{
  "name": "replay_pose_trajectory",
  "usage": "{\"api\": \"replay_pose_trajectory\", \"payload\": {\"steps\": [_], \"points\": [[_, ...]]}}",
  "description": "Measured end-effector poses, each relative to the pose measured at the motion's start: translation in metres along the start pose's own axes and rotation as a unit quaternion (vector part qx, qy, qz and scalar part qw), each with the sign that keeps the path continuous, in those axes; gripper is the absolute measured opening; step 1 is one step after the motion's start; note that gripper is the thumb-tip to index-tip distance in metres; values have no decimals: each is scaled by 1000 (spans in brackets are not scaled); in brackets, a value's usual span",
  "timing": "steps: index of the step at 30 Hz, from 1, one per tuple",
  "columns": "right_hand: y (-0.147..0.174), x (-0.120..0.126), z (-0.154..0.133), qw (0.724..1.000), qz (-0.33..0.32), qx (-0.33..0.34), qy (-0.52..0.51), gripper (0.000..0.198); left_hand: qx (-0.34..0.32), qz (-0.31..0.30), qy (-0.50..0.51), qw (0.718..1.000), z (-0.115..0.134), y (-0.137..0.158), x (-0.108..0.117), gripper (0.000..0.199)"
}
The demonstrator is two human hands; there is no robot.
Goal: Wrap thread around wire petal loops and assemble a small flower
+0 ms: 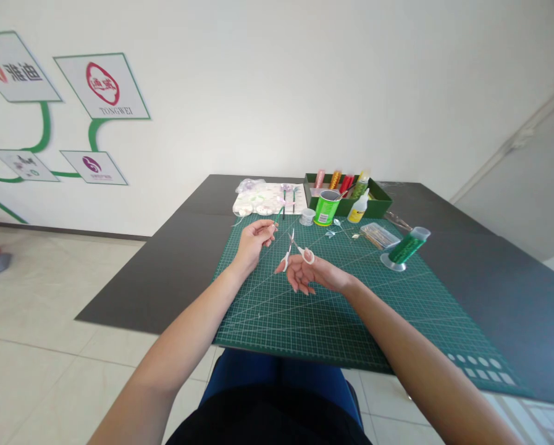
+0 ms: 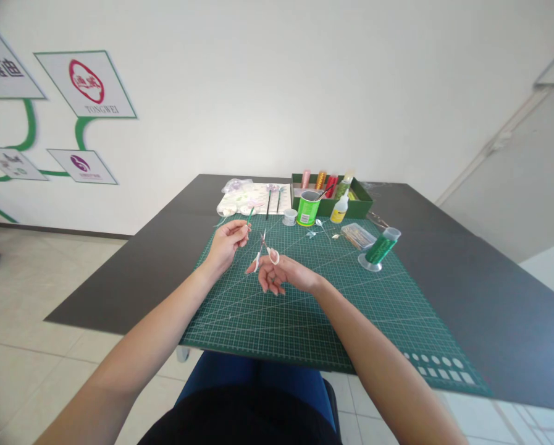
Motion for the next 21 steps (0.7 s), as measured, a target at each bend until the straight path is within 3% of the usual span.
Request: {"api": "replay_pose_trajectory", "payload": {"steps": [8, 15, 21], "points": [[-4, 17, 3, 996, 83, 22, 1, 80, -7, -5, -6, 1000, 5, 0, -2, 31], [4, 29, -7, 979, 194, 64, 30, 59, -4, -4, -11, 1000, 6, 1, -3, 31], [5, 32, -11, 975, 207, 69, 41, 59, -11, -4, -18, 1000, 7, 0, -1, 30]]}}
Point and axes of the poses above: each hand's wrist, its own y-axis away from the middle knuckle, its own x-axis out of the back of the hand, z = x × y, the point moved 9 cm from there along -y, towards the middle knuckle, and after that the axes turned 9 degrees about -x, right-handed, at the moved point
